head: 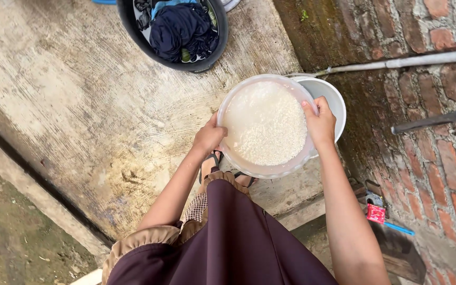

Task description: Washing rice in a plastic bowl under a water tap in an outdoor utility area.

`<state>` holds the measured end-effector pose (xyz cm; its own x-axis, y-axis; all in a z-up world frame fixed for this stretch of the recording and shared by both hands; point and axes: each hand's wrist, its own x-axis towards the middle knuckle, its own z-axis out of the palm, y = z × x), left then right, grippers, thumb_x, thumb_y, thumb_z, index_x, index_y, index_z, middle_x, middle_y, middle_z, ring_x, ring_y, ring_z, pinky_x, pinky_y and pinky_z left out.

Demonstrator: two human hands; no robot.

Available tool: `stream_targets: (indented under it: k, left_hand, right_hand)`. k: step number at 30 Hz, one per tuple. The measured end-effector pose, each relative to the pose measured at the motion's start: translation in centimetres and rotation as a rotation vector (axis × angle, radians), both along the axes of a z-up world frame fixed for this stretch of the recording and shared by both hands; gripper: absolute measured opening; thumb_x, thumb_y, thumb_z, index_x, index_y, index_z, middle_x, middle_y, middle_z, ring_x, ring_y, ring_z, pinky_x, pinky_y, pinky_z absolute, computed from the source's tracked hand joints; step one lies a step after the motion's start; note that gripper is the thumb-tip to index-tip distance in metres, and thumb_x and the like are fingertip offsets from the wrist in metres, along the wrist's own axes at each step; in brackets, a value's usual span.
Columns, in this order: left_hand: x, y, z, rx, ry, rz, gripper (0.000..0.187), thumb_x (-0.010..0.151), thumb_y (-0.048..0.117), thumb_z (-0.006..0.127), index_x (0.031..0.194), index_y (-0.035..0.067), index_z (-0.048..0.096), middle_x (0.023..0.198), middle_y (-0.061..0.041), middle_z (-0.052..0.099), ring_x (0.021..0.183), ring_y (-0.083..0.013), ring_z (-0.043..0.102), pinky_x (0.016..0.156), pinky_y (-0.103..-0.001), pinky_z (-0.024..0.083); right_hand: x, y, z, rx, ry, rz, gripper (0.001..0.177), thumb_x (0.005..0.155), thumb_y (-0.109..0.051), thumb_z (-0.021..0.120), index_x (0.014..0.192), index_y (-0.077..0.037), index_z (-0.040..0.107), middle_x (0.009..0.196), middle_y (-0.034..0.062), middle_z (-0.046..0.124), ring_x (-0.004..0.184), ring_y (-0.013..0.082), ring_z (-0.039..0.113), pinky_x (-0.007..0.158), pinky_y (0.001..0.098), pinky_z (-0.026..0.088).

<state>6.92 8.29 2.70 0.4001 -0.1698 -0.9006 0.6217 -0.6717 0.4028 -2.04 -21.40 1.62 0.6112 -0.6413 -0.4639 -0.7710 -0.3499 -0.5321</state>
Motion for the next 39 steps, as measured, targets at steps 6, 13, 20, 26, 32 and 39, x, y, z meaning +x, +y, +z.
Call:
stream_targets:
  k: [6,13,20,26,32,39]
  left_hand:
    - [-0.4,1.1,-1.9,-0.129,0.09,0.209,0.081,0.076,0.014,0.056,0.153,0.03,0.042,0.113,-0.012,0.073,0.083,-0.0216,0.073,0.063,-0.032,0.062]
    - [-1.5,1.6,-4.9,-0.239,0.155,0.335,0.082,0.075,0.01,0.057,0.154,0.027,0.042,0.117,-0.011,0.069,0.091,-0.0209,0.071,0.062,-0.035,0.064]
    - [-1.9,1.6,-5.0,-0.217,0.254,0.276,0.086,0.075,0.012,0.056,0.156,0.034,0.036,0.119,-0.008,0.069,0.098,-0.0201,0.07,0.073,-0.035,0.063]
    - [-2.3,1.8,-5.7,-0.231,0.265,0.279,0.086,0.075,0.012,0.056,0.156,0.035,0.036,0.12,-0.007,0.068,0.099,-0.0199,0.07,0.074,-0.036,0.063]
    - [-2.2,2.1,-5.9,-0.229,0.28,0.27,0.088,0.075,0.011,0.056,0.157,0.033,0.033,0.122,-0.009,0.066,0.099,-0.0212,0.07,0.076,-0.037,0.064]
    - [-2.2,2.5,-5.5,-0.207,0.296,0.258,0.088,0.073,0.011,0.057,0.155,0.033,0.035,0.123,-0.009,0.065,0.1,-0.0214,0.07,0.076,-0.037,0.064]
  right_hand:
    - [2.3,0.6,0.5,0.009,0.063,0.071,0.03,0.098,-0.036,0.07,0.095,-0.009,0.056,0.081,0.0087,0.067,0.074,0.0189,0.057,0.071,0.0366,0.049]
    - [3.2,1.0,0.6,-0.011,0.133,0.108,0.031,0.097,-0.037,0.071,0.097,-0.009,0.057,0.084,0.0116,0.069,0.075,0.023,0.061,0.073,0.0388,0.051]
    - [3.4,1.5,1.0,-0.005,0.241,0.109,0.03,0.098,-0.037,0.069,0.097,-0.01,0.058,0.086,0.0127,0.07,0.077,0.0259,0.065,0.075,0.0409,0.051]
    - [3.2,1.6,0.9,-0.013,0.253,0.121,0.03,0.098,-0.038,0.068,0.099,-0.01,0.059,0.087,0.0135,0.071,0.08,0.0272,0.066,0.077,0.0419,0.051]
    - [3.2,1.7,1.0,-0.023,0.268,0.134,0.03,0.098,-0.038,0.068,0.099,-0.01,0.058,0.087,0.0147,0.071,0.08,0.0296,0.067,0.077,0.0436,0.051]
    - [3.4,1.9,0.7,-0.053,0.273,0.186,0.032,0.098,-0.039,0.069,0.101,-0.01,0.056,0.089,0.0166,0.071,0.082,0.0333,0.068,0.078,0.0459,0.051]
